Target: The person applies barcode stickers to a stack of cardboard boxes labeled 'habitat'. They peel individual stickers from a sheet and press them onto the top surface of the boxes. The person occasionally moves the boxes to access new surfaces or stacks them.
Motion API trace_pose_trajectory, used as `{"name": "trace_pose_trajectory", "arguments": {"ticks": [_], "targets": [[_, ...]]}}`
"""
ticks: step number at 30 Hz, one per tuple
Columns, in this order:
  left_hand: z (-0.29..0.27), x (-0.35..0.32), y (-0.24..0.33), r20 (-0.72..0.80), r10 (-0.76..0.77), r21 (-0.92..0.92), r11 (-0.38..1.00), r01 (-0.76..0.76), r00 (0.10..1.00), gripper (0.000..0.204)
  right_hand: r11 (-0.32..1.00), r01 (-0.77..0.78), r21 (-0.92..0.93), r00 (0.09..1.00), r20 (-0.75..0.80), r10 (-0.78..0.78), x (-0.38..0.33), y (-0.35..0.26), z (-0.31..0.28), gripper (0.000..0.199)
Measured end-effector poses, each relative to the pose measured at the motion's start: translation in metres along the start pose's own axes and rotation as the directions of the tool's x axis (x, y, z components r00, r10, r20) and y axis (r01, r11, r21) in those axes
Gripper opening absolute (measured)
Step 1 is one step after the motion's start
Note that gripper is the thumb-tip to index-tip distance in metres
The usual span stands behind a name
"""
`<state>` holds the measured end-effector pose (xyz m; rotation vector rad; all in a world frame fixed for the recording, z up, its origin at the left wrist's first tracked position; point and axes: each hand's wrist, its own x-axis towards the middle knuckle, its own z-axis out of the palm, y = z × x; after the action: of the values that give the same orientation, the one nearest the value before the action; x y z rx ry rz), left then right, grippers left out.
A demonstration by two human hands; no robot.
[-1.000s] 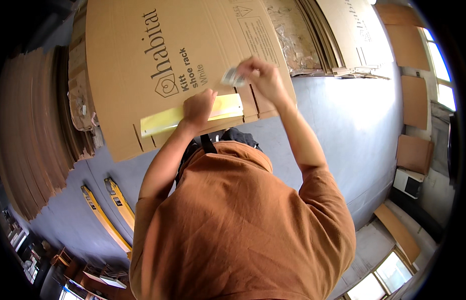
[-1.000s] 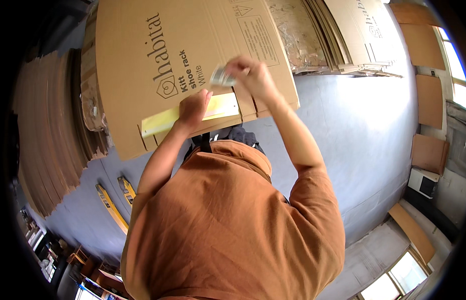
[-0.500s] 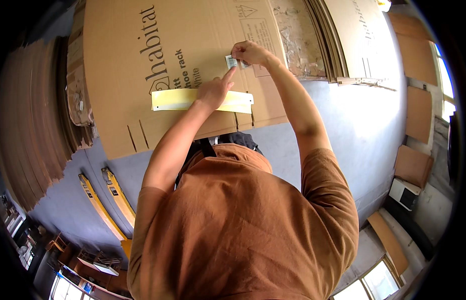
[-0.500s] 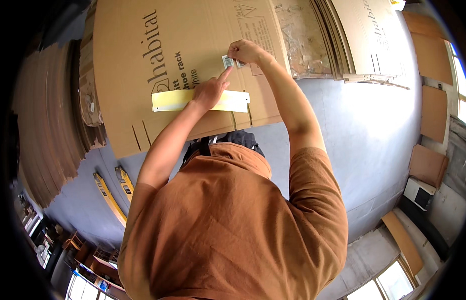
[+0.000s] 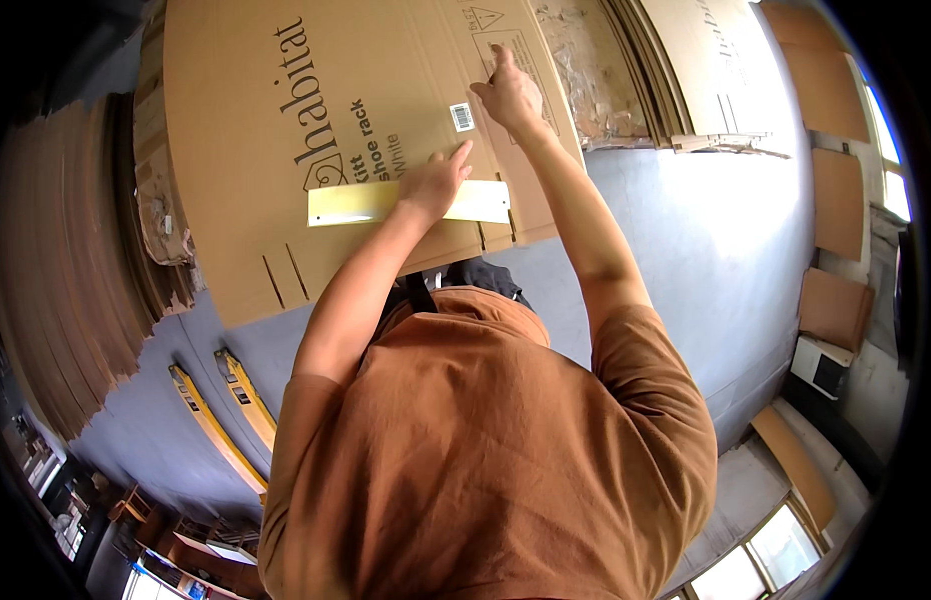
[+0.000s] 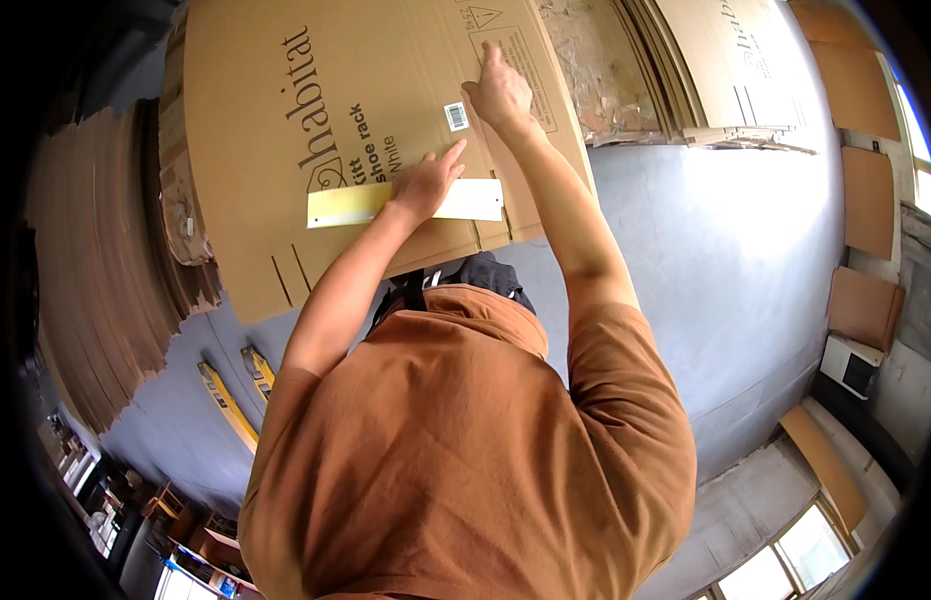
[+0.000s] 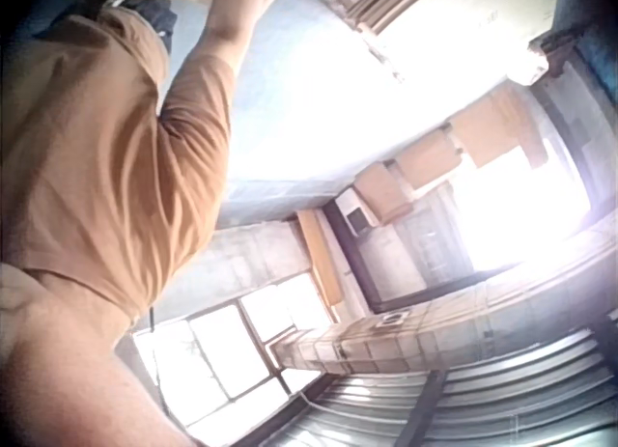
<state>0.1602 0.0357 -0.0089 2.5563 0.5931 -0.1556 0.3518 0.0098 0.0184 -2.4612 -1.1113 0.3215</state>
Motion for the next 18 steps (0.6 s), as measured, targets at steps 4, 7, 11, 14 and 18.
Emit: {"name": "trace_pose_trajectory", "arguments": {"ticks": [4, 7, 11, 14, 18], "targets": [[0.024, -0.079, -0.017, -0.225, 0.120, -0.131, 0.980, -0.152, 0.967, 0.037, 0.609, -0.130, 0.783, 0.991, 0.088, 0.099, -0.070, -0.001, -0.008, 0.069], [0.026, -0.144, -0.028, -0.270, 0.077, -0.131, 0.985, -0.116, 0.960, 0.025, 0.338, -0.329, 0.882, 0.944, 0.304, 0.127, -0.148, -0.016, 0.014, 0.063], [0.034, -0.174, -0.044, -0.284, -0.010, -0.189, 0.981, -0.046, 0.959, 0.022, 0.338, -0.365, 0.867, 0.924, 0.293, 0.247, -0.198, -0.039, 0.055, 0.060], [0.023, -0.172, -0.037, -0.326, 0.033, -0.140, 0.987, -0.083, 0.945, 0.029, 0.416, -0.302, 0.858, 0.939, 0.191, 0.286, -0.201, -0.050, 0.067, 0.060], [0.019, -0.167, -0.032, -0.142, 0.031, -0.045, 0.998, -0.038, 0.989, 0.062, 0.544, -0.282, 0.790, 0.943, 0.124, 0.310, -0.201, -0.055, 0.073, 0.059]]}}
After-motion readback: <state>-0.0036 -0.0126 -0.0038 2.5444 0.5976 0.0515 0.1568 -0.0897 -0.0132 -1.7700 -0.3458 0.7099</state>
